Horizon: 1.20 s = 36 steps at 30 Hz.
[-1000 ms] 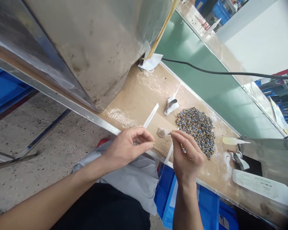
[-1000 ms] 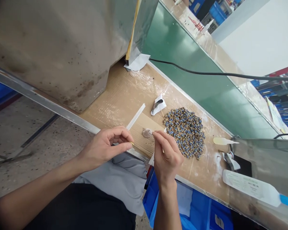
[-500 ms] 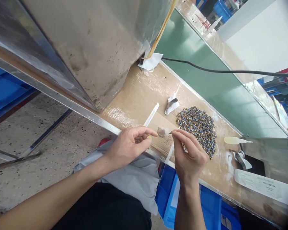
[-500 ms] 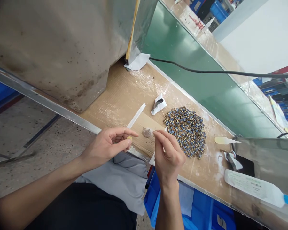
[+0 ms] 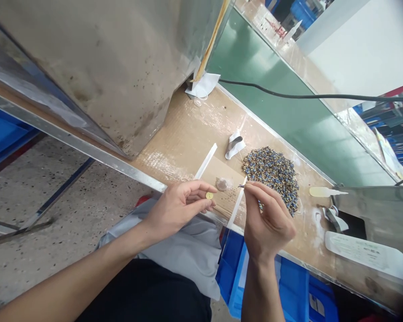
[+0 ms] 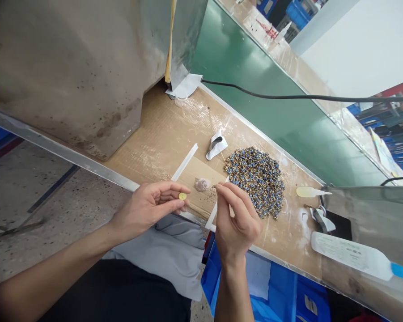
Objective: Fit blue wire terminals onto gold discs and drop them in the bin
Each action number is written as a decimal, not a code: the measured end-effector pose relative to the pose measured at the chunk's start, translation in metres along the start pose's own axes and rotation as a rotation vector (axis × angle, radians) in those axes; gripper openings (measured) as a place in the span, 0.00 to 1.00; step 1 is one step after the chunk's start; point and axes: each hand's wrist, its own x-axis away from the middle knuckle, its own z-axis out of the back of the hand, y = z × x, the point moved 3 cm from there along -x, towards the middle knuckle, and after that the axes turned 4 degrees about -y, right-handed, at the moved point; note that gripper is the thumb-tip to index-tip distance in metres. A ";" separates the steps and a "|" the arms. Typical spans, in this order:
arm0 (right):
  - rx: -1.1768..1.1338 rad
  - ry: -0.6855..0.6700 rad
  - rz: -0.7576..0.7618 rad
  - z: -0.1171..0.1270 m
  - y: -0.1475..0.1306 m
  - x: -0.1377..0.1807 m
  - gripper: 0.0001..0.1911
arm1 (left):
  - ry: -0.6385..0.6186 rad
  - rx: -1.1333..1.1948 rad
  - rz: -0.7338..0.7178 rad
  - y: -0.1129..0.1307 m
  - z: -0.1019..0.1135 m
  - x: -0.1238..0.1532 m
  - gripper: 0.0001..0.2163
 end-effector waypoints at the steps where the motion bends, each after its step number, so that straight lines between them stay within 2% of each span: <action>1: -0.027 0.002 -0.030 0.001 -0.003 0.003 0.09 | 0.002 -0.009 -0.002 0.000 -0.002 0.000 0.11; 6: -0.153 -0.050 -0.083 -0.010 -0.018 0.020 0.10 | 0.012 -0.125 -0.031 0.002 -0.007 -0.002 0.12; 13: -0.236 -0.130 -0.072 -0.025 -0.017 0.031 0.14 | -0.012 -0.052 -0.033 -0.004 -0.006 -0.002 0.13; 36: -0.241 -0.201 -0.075 -0.027 -0.013 0.030 0.13 | -0.024 -0.140 -0.058 0.003 -0.006 -0.002 0.16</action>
